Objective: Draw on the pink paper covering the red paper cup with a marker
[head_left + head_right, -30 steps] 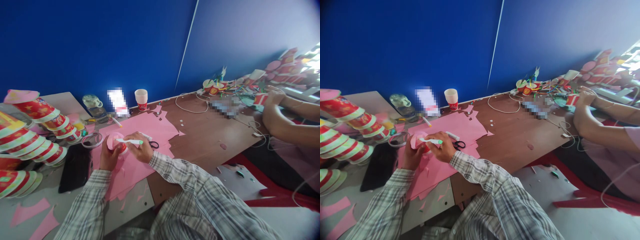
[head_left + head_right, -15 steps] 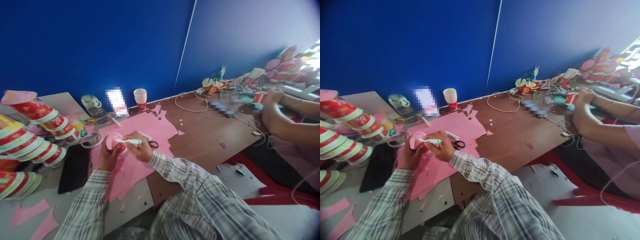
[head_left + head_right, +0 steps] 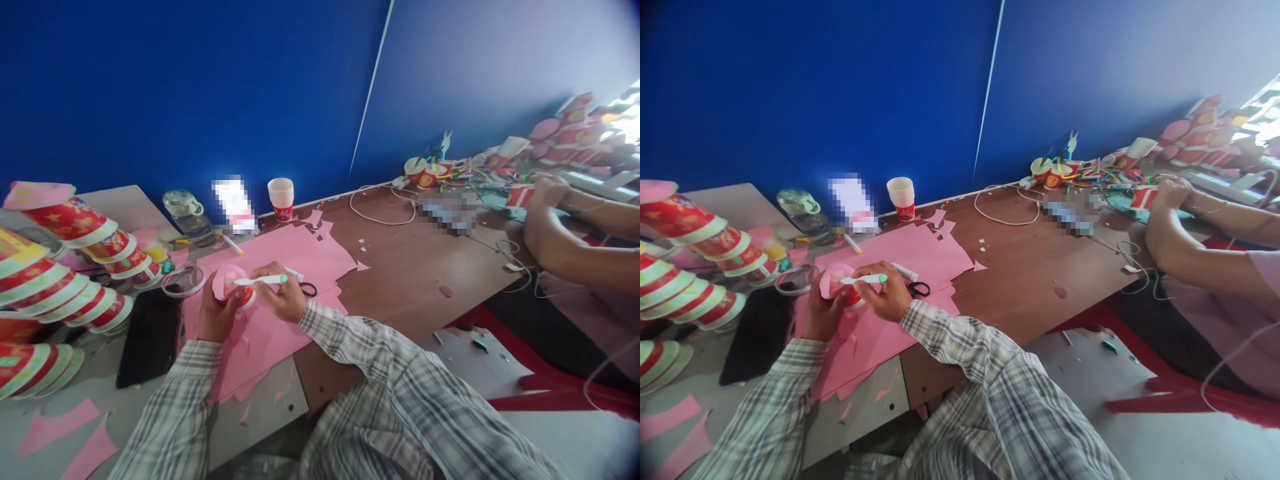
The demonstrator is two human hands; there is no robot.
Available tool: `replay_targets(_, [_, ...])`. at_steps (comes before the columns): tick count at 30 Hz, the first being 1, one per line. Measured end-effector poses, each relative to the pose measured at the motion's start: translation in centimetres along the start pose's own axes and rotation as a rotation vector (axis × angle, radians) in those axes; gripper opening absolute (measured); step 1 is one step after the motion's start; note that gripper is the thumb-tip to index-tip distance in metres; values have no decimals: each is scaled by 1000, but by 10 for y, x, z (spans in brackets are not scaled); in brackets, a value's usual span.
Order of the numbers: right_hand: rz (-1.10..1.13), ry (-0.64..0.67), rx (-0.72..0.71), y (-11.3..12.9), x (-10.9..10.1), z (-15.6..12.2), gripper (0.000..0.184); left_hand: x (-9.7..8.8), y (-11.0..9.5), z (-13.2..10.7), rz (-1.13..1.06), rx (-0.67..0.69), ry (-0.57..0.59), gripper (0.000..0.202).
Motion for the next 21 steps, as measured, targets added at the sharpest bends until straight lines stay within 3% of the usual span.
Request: replay_targets(21, [21,-53,49,-8,-5,2,16,0,-3,1,-5,7,-2,60])
Point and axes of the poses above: each hand's wrist, its own z-axis towards the middle knuckle, its own x-axis out of the palm, y = z × x, the point moved 10 cm from there along z, towards the middle knuckle, and after that the axes turned 6 degrees about y, right-handed, at the moved point
